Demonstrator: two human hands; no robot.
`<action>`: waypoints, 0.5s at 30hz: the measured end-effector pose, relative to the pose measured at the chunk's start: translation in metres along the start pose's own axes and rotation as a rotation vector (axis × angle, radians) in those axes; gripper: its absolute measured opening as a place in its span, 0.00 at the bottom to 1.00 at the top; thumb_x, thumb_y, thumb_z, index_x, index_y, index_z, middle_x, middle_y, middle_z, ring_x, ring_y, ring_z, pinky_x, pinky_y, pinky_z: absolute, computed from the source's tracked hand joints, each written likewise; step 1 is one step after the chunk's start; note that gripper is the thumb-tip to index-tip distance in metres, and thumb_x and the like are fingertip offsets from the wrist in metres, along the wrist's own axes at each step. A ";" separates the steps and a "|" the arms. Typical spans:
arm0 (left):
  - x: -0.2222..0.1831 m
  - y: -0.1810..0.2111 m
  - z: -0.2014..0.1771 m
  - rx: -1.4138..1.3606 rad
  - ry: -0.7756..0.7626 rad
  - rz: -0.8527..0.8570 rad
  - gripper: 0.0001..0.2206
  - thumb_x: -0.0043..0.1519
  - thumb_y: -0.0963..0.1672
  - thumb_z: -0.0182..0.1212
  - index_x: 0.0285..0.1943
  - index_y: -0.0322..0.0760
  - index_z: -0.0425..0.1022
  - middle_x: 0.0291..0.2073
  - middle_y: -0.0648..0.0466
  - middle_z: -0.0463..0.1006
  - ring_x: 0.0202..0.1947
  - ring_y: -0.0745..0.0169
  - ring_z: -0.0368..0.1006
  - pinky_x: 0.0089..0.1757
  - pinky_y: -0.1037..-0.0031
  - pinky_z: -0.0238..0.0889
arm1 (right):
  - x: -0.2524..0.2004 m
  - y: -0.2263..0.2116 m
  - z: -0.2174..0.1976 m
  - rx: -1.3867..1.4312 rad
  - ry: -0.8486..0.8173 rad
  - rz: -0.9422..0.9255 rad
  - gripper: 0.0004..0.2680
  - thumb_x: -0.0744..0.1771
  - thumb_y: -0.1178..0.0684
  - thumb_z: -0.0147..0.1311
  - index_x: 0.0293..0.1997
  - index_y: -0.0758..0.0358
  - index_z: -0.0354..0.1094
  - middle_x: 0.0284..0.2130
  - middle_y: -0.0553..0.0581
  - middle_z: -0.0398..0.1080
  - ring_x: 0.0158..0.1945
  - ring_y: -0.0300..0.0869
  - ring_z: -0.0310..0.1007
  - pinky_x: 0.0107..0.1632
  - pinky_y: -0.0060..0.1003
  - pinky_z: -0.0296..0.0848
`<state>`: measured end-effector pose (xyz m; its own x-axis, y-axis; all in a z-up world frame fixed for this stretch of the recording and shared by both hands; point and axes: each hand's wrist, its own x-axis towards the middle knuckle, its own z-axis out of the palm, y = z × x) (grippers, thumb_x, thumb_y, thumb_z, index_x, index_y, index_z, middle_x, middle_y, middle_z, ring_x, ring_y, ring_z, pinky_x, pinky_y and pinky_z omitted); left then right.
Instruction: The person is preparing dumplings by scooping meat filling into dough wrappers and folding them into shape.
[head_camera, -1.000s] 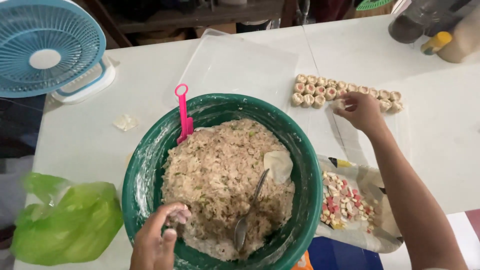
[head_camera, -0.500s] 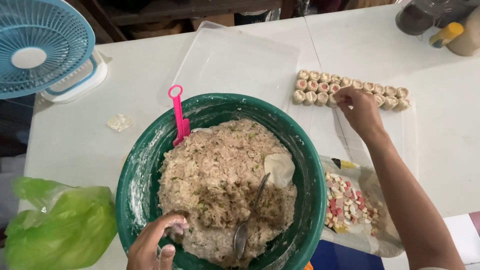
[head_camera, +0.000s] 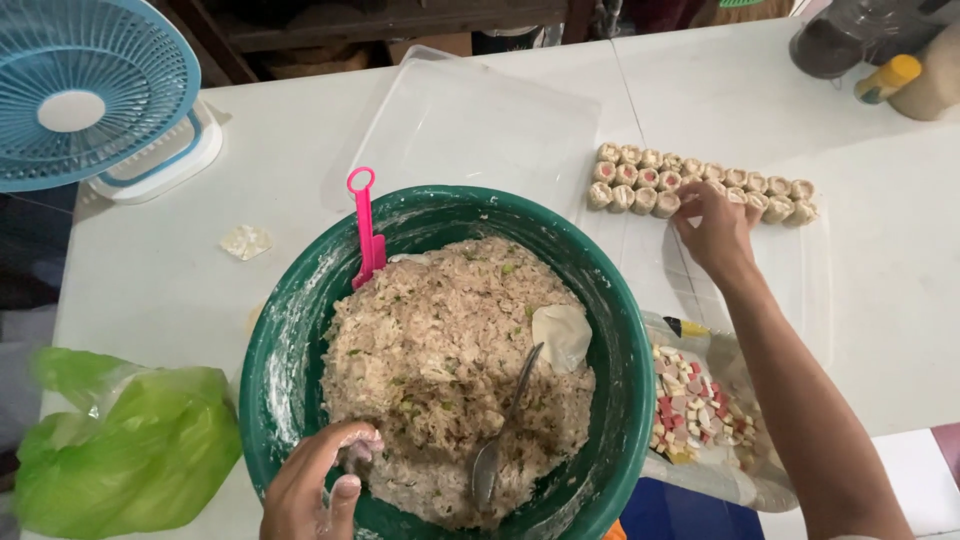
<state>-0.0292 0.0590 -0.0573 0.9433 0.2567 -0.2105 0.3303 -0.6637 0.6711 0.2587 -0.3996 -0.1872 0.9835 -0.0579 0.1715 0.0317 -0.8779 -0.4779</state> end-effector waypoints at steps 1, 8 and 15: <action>0.002 -0.002 0.000 -0.003 0.002 0.002 0.30 0.57 0.62 0.34 0.48 0.54 0.83 0.41 0.63 0.85 0.45 0.63 0.80 0.45 0.64 0.70 | -0.004 -0.004 -0.005 -0.002 0.003 -0.002 0.09 0.66 0.59 0.60 0.51 0.59 0.71 0.35 0.50 0.79 0.46 0.45 0.77 0.59 0.56 0.48; 0.009 -0.012 0.002 0.041 -0.040 0.159 0.27 0.60 0.60 0.39 0.50 0.49 0.80 0.42 0.61 0.85 0.43 0.61 0.80 0.45 0.64 0.70 | -0.009 -0.052 -0.037 -0.273 0.095 -0.176 0.15 0.65 0.64 0.56 0.58 0.57 0.72 0.48 0.64 0.77 0.48 0.56 0.76 0.57 0.57 0.46; 0.022 0.014 -0.003 0.187 -0.253 0.259 0.30 0.62 0.62 0.39 0.57 0.44 0.75 0.50 0.59 0.81 0.50 0.60 0.77 0.51 0.61 0.67 | -0.052 -0.161 -0.097 -0.168 0.099 -0.524 0.08 0.67 0.57 0.61 0.52 0.58 0.76 0.47 0.59 0.77 0.51 0.50 0.72 0.54 0.50 0.50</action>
<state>-0.0038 0.0578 -0.0507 0.9667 -0.1010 -0.2352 0.0591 -0.8061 0.5888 0.1853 -0.3014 -0.0351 0.8222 0.3692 0.4332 0.4748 -0.8647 -0.1642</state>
